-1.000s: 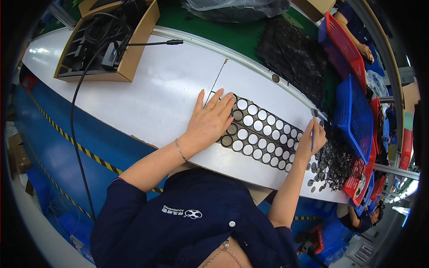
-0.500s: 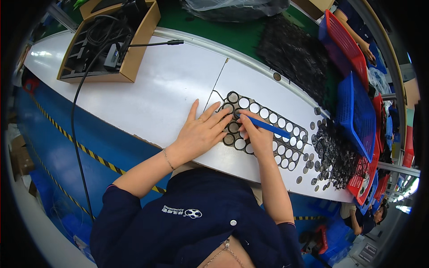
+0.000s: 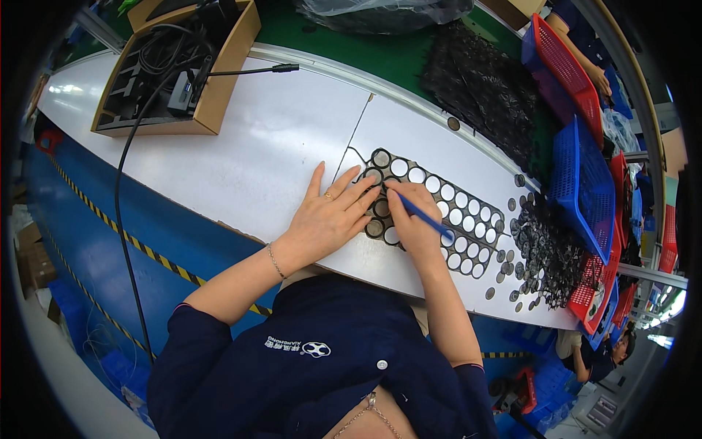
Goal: The person places circular metal parts into a grid template using a positioning tool and their hands.
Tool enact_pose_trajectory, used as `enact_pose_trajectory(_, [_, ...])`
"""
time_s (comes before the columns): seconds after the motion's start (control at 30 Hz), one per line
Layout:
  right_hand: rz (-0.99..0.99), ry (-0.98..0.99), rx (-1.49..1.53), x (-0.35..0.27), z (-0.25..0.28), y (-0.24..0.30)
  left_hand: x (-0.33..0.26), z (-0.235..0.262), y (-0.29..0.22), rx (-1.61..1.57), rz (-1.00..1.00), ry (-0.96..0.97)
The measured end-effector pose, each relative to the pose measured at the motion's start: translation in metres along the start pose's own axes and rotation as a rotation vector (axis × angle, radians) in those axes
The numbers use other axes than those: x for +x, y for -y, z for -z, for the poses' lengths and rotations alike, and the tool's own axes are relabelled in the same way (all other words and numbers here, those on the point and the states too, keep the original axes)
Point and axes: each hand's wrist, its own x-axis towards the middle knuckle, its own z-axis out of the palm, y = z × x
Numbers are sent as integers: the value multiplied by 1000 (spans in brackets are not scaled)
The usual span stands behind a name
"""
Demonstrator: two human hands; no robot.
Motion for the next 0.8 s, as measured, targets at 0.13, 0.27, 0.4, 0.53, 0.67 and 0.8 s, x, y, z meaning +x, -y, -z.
enact_pose_trajectory(0.13, [589,-271,-661,-4,8,-3,-2,-1,1,-9,2,-21])
enact_pose_trajectory(0.27, [438,-704,-961,5,114,-52,-1,4,1,-28,10,-14])
enact_pose_trajectory(0.4, [-177,-520,74,-20,106,-35,-1,4,0,-18,-25,-6])
enact_pose_trajectory(0.53, [-276,-15,404,-34,35,3,-16,6,3,-55,-107,-25])
enact_pose_trajectory(0.67, [-285,88,415,-35,7,6,-20,10,1,-80,-98,-36])
enact_pose_trajectory(0.8, [-268,103,290,-35,5,7,-20,10,0,-65,-87,-51])
